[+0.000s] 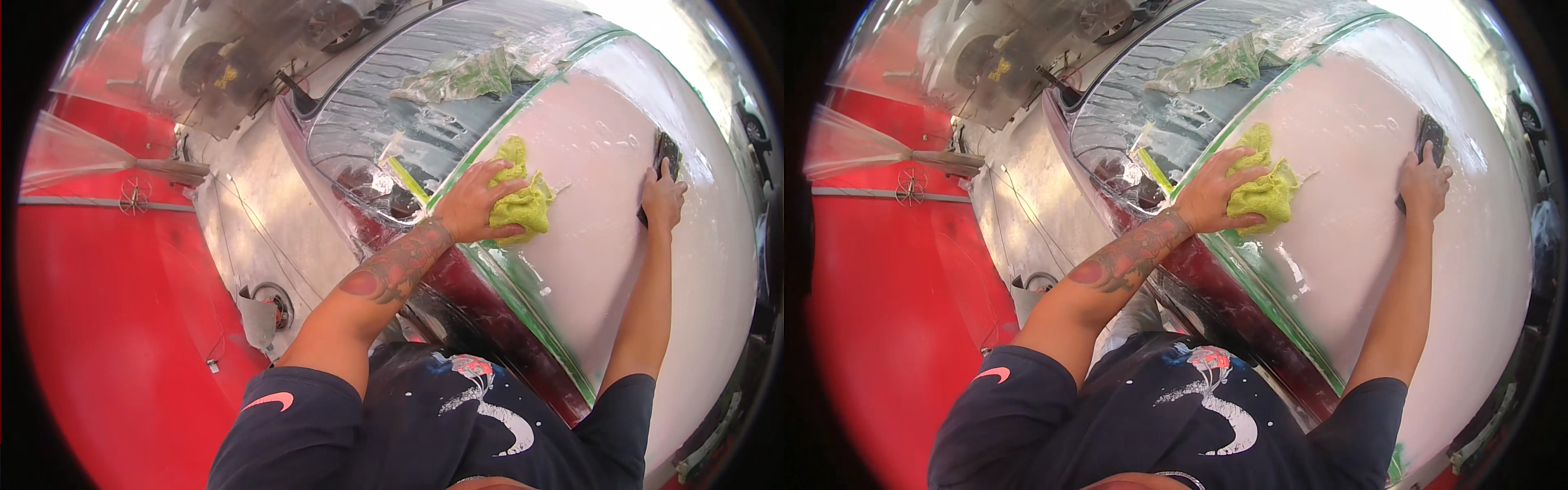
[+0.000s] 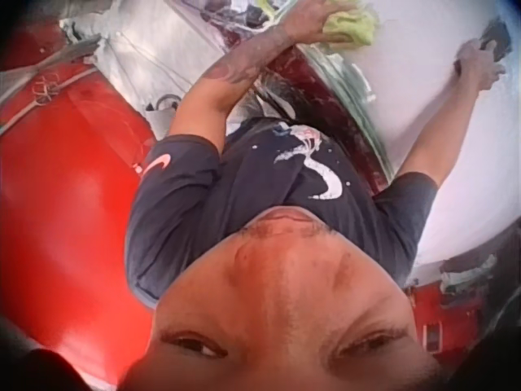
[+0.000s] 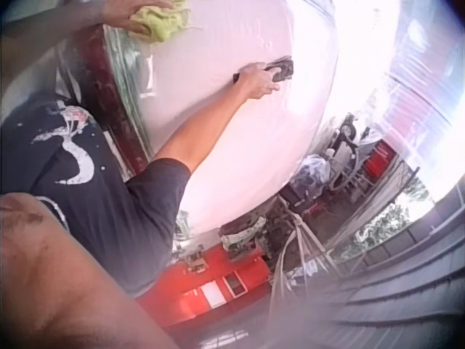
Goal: The person is wet-sanding the roof of a car using a sanding block and cleaning it with a cloth.
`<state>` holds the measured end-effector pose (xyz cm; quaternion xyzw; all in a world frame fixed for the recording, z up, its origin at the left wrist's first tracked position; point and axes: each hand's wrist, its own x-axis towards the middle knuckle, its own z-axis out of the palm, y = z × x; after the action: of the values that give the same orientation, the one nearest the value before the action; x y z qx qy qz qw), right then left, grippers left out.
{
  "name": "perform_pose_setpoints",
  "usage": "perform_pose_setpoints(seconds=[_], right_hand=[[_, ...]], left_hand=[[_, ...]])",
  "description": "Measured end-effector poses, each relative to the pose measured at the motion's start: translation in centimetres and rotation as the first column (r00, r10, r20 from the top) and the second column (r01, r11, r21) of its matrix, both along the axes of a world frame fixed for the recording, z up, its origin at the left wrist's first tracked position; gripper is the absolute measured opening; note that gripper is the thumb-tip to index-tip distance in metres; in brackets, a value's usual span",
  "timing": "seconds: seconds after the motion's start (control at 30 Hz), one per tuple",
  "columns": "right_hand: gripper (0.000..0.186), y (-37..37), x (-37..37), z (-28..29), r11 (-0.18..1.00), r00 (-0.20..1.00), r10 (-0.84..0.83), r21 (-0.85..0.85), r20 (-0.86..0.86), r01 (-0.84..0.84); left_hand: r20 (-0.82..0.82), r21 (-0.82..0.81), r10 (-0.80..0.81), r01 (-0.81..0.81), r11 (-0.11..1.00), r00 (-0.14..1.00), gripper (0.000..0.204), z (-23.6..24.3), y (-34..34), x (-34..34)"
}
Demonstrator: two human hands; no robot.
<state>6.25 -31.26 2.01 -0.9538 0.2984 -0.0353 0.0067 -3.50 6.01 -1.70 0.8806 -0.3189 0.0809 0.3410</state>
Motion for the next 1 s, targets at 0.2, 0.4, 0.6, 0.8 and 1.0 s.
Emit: perform_pose_setpoints(seconds=[0.2, 0.4, 0.6, 0.8, 1.0], right_hand=[[0.058, 1.8, -1.0, 1.0, 1.000, 0.999, 0.002, 0.019, -0.033, -0.001], [0.053, 15.6, -8.9, 0.5, 0.957, 0.960, 0.280, -0.090, 0.023, -0.277], [0.053, 17.9, -9.4, 0.6, 0.942, 0.946, 0.325, -0.083, -0.005, -0.325], [0.053, 15.2, -3.1, 1.0, 0.995, 0.998, -0.057, -0.088, -0.016, 0.055], [0.053, 29.4, -8.7, -0.2, 0.996, 0.996, 0.084, 0.021, -0.034, -0.084]], left_hand=[[0.021, 0.015, 0.032, -0.032, 0.999, 0.999, 0.075, -0.2, 0.0, 0.3], [0.016, -0.097, -0.016, 0.017, 0.995, 1.000, 0.065, -0.3, 0.4, 0.8], [-0.158, -0.388, -0.170, 0.097, 0.917, 0.973, 0.062, -1.0, 2.0, 1.4], [-0.201, -0.609, -0.086, -0.055, 0.791, 0.976, 0.060, -3.3, 6.9, 6.1], [-0.251, -0.428, 0.084, -0.188, 0.884, 0.964, 0.057, -7.0, 11.1, 11.1]])
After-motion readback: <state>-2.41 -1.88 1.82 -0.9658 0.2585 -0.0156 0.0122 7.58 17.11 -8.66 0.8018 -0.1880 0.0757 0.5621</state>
